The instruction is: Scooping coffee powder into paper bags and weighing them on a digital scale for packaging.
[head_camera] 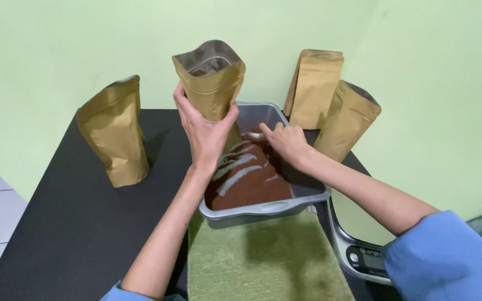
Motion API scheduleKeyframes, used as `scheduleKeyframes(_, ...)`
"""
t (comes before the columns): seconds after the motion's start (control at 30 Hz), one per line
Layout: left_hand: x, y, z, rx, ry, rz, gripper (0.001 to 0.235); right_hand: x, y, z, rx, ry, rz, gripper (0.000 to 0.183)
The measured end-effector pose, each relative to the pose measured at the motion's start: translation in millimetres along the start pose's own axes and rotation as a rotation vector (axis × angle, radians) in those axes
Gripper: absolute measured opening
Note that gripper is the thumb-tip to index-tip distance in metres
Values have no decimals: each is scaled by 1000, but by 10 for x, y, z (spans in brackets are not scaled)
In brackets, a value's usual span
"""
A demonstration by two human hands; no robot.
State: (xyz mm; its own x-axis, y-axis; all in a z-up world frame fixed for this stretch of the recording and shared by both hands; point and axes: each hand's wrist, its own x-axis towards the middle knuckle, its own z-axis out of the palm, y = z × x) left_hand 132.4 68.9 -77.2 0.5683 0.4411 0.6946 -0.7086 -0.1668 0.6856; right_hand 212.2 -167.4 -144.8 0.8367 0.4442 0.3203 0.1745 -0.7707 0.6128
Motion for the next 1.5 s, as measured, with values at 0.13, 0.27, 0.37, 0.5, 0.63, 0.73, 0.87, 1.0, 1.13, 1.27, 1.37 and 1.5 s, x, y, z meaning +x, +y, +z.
scheduleKeyframes(0.13,1,-20,-5,-5,-7,4,93,295,-22,357,-46,9,19,15)
scheduleKeyframes(0.27,-14,-58,1,-14,26,28,95,429,-2,482,-128,-9,127,11)
scheduleKeyframes(0.37,-21,-61,-6,-35,40,48,96,509,-72,638,-103,15,160,10)
scheduleKeyframes(0.5,-23,-34,-17,-64,37,48,97,676,-206,952,28,-99,181,13)
scheduleKeyframes(0.63,-30,-23,-17,-73,53,56,100,605,-242,522,147,-83,226,16)
scheduleKeyframes(0.73,-49,9,-20,-97,73,45,104,567,-280,102,381,-101,257,19)
scheduleKeyframes(0.87,-44,2,-34,-117,44,91,96,635,-374,-179,861,-331,251,15)
scheduleKeyframes(1.0,-50,16,-32,-110,75,78,96,829,-471,441,998,-110,-24,15)
scheduleKeyframes(1.13,-60,-8,-28,-116,100,97,98,606,-519,16,1093,-192,-94,15)
scheduleKeyframes(1.27,-51,-2,-38,-112,66,110,97,305,-474,-368,1199,-177,-315,17)
scheduleKeyframes(1.37,-52,-54,-34,-74,-28,103,96,27,-472,-639,1254,-213,-436,15)
scheduleKeyframes(1.5,-39,-80,-16,-23,-243,5,91,-292,-450,-1010,1272,-363,-470,17)
